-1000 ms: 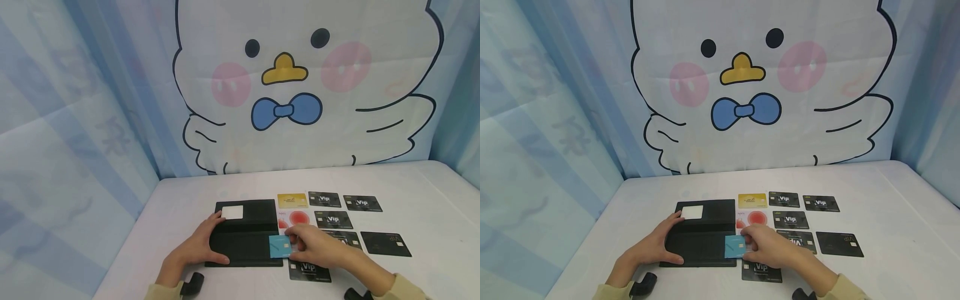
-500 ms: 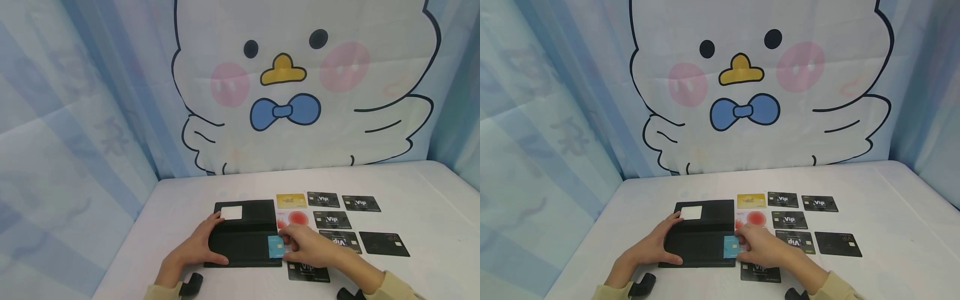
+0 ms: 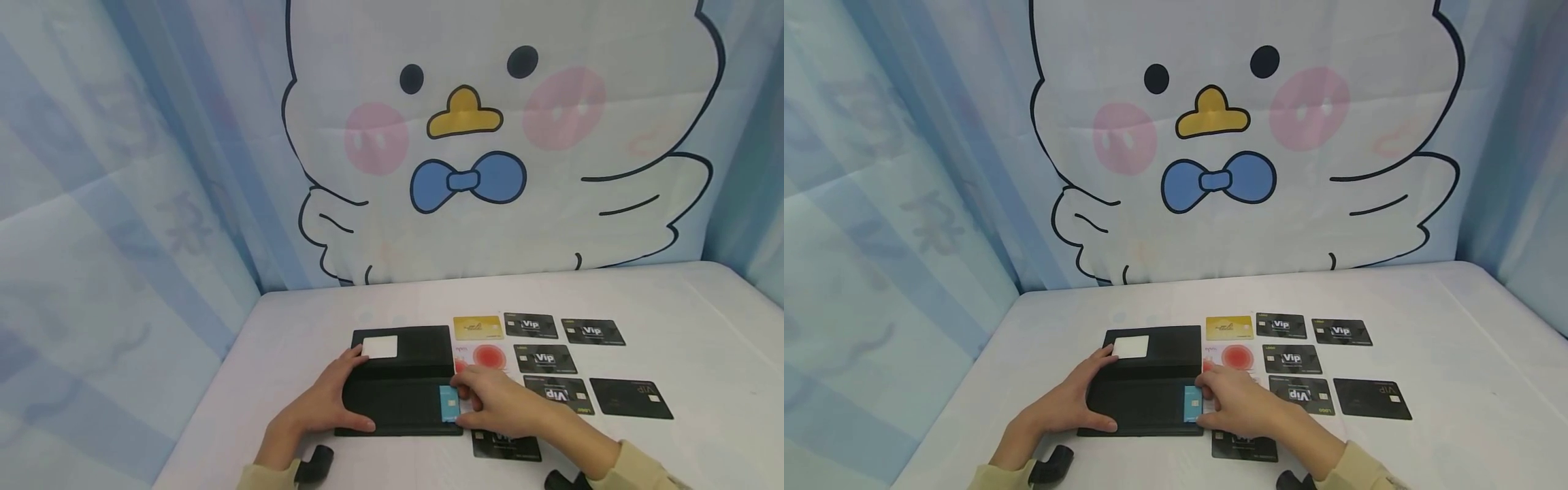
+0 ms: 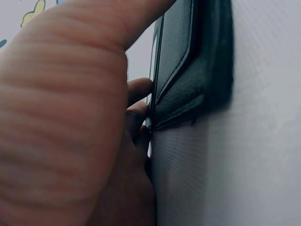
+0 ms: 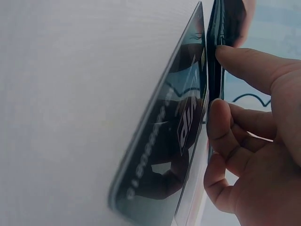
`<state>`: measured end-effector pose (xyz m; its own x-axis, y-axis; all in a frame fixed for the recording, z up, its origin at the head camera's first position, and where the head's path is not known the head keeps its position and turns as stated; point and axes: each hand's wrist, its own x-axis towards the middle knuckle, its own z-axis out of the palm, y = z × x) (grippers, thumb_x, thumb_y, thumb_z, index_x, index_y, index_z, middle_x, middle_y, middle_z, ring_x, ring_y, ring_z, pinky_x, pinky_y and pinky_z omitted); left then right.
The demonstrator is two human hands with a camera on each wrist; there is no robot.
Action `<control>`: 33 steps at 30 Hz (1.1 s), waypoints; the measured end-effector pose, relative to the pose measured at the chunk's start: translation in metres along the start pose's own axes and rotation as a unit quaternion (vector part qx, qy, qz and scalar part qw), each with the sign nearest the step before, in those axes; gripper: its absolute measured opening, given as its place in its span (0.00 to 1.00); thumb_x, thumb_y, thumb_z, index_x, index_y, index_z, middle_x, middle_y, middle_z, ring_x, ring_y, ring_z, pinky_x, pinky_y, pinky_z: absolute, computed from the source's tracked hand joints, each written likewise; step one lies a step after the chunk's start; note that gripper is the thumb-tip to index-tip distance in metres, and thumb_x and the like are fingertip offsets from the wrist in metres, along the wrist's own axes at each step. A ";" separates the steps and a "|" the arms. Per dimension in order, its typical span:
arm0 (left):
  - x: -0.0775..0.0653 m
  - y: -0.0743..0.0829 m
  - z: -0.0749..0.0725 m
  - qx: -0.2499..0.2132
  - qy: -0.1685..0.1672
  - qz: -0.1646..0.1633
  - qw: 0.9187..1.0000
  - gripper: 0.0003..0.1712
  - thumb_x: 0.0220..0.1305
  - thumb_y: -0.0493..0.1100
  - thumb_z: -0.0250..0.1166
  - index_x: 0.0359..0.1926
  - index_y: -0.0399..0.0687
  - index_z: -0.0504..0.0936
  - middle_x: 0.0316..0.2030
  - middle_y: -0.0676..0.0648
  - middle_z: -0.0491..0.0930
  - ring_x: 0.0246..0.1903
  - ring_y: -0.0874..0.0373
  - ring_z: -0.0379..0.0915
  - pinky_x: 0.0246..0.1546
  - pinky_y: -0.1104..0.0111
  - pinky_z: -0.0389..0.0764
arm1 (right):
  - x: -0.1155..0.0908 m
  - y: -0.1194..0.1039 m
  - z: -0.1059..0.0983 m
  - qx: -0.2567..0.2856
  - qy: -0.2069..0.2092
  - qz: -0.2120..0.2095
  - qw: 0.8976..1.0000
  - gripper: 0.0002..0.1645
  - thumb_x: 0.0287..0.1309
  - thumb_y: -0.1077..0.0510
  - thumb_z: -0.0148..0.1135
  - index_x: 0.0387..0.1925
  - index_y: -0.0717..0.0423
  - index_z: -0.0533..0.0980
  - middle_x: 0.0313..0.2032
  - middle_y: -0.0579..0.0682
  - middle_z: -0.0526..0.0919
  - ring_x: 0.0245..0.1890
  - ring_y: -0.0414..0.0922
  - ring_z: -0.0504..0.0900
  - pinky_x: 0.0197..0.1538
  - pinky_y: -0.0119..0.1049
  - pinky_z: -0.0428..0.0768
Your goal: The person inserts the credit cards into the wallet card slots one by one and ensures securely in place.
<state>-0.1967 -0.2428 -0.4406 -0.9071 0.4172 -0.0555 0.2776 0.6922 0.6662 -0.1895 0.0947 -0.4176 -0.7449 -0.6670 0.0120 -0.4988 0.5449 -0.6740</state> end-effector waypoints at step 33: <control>0.001 0.002 0.000 0.005 0.001 -0.007 1.000 0.65 0.41 0.61 0.83 0.76 0.46 0.60 0.79 0.44 0.48 0.76 0.40 0.41 0.69 0.37 0.51 | -0.018 0.003 -0.015 -0.031 0.021 0.034 0.999 0.34 0.51 0.47 0.78 0.57 0.57 0.78 0.39 0.40 0.76 0.36 0.39 0.73 0.39 0.33 0.77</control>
<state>-0.1969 -0.2414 -0.4392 -0.9116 0.4064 -0.0624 0.2686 0.7036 0.6579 -0.1836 0.1159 -0.4087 -0.7958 -0.6055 0.0002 -0.4719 0.6200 -0.6269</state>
